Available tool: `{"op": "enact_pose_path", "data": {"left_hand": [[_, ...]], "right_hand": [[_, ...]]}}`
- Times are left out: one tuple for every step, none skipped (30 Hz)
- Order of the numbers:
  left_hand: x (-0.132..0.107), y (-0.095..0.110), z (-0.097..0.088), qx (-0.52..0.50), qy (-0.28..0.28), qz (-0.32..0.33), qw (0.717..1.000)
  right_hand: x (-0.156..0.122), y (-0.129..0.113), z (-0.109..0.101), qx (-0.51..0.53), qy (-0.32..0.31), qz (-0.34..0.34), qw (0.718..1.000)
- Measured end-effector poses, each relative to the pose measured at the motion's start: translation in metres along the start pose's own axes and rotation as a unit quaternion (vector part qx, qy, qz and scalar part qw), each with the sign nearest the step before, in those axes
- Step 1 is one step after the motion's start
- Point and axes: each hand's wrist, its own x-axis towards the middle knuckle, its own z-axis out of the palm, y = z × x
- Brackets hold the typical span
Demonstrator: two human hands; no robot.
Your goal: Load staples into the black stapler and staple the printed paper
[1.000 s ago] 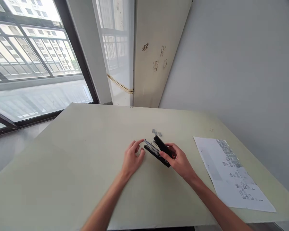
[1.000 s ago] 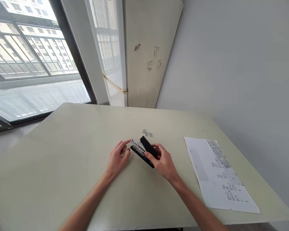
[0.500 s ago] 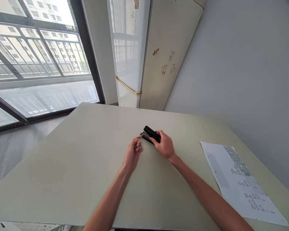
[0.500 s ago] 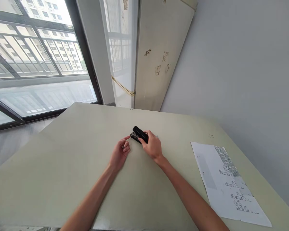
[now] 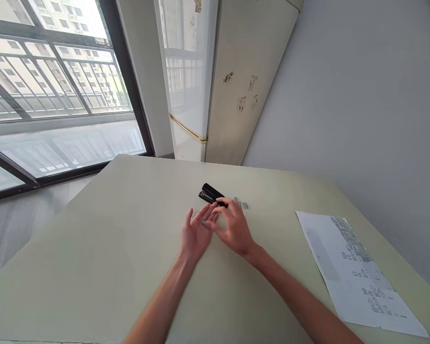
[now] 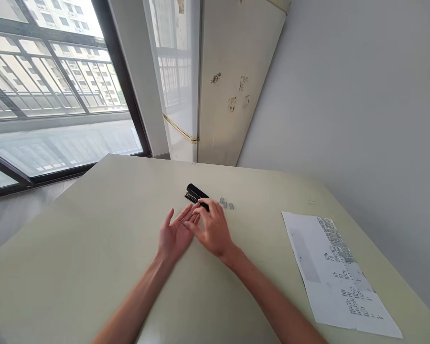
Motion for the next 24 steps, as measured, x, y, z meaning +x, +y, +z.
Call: {"op": "enact_pose_path", "data": {"left_hand": [[-0.002, -0.003, 0.001, 0.007, -0.012, -0.006, 1.0], [-0.003, -0.006, 0.001, 0.018, -0.024, -0.014, 0.999], [-0.005, -0.01, 0.002, 0.03, -0.036, -0.022, 0.999], [-0.006, -0.013, 0.003, 0.043, -0.048, -0.033, 0.997], [-0.007, -0.016, 0.004, 0.057, -0.061, -0.044, 0.996], [-0.007, -0.019, 0.004, 0.071, -0.072, -0.054, 0.993], [-0.007, -0.022, 0.005, 0.085, -0.082, -0.061, 0.991], [-0.006, -0.024, 0.005, 0.099, -0.09, -0.067, 0.989], [-0.005, -0.026, 0.005, 0.114, -0.096, -0.072, 0.986], [-0.004, -0.027, 0.005, 0.129, -0.1, -0.076, 0.984], [-0.002, -0.028, 0.005, 0.146, -0.104, -0.079, 0.981], [0.0, -0.029, 0.005, 0.165, -0.106, -0.082, 0.977], [0.001, -0.029, 0.004, 0.183, -0.106, -0.084, 0.974], [0.003, -0.029, 0.004, 0.2, -0.104, -0.086, 0.97], [0.005, -0.029, 0.004, 0.216, -0.099, -0.086, 0.968], [0.006, -0.028, 0.004, 0.229, -0.091, -0.087, 0.965], [0.008, -0.028, 0.004, 0.239, -0.082, -0.089, 0.964], [0.009, -0.028, 0.004, 0.245, -0.073, -0.092, 0.962], [0.011, -0.027, 0.004, 0.25, -0.065, -0.096, 0.961], [0.012, -0.026, 0.004, 0.254, -0.059, -0.099, 0.96], [0.012, -0.025, 0.004, 0.257, -0.056, -0.103, 0.959], [0.013, -0.025, 0.004, 0.26, -0.054, -0.105, 0.958], [0.013, -0.024, 0.005, 0.262, -0.053, -0.108, 0.957], [0.013, -0.023, 0.005, 0.265, -0.051, -0.11, 0.957]], "right_hand": [[-0.007, -0.004, -0.001, -0.005, -0.008, -0.012, 1.0], [-0.012, -0.008, -0.001, -0.01, -0.013, -0.016, 1.0], [-0.016, -0.01, -0.001, -0.014, -0.016, -0.012, 1.0], [-0.019, -0.012, -0.002, -0.016, -0.018, -0.005, 1.0], [-0.021, -0.012, -0.005, -0.015, -0.019, 0.002, 1.0], [-0.023, -0.011, -0.009, -0.01, -0.017, 0.008, 1.0], [-0.024, -0.006, -0.015, -0.005, -0.013, 0.011, 1.0], [-0.026, 0.001, -0.024, -0.002, -0.007, 0.013, 1.0], [-0.027, 0.012, -0.036, -0.003, 0.002, 0.018, 1.0], [-0.03, 0.027, -0.049, -0.012, 0.013, 0.027, 0.999], [-0.033, 0.047, -0.064, -0.029, 0.025, 0.047, 0.998], [-0.037, 0.069, -0.08, -0.056, 0.033, 0.076, 0.995], [-0.041, 0.094, -0.097, -0.086, 0.04, 0.112, 0.989], [-0.045, 0.12, -0.114, -0.103, 0.049, 0.138, 0.984], [-0.05, 0.147, -0.13, -0.116, 0.06, 0.161, 0.978], [-0.055, 0.173, -0.144, -0.13, 0.069, 0.184, 0.972], [-0.059, 0.198, -0.157, -0.143, 0.074, 0.205, 0.965], [-0.063, 0.22, -0.168, -0.155, 0.078, 0.225, 0.959], [-0.066, 0.24, -0.177, -0.165, 0.08, 0.243, 0.953], [-0.07, 0.257, -0.184, -0.174, 0.078, 0.259, 0.947], [-0.073, 0.273, -0.189, -0.181, 0.077, 0.273, 0.942], [-0.075, 0.285, -0.193, -0.188, 0.075, 0.285, 0.937], [-0.078, 0.296, -0.196, -0.195, 0.073, 0.296, 0.932], [-0.081, 0.305, -0.197, -0.2, 0.072, 0.306, 0.928]]}}
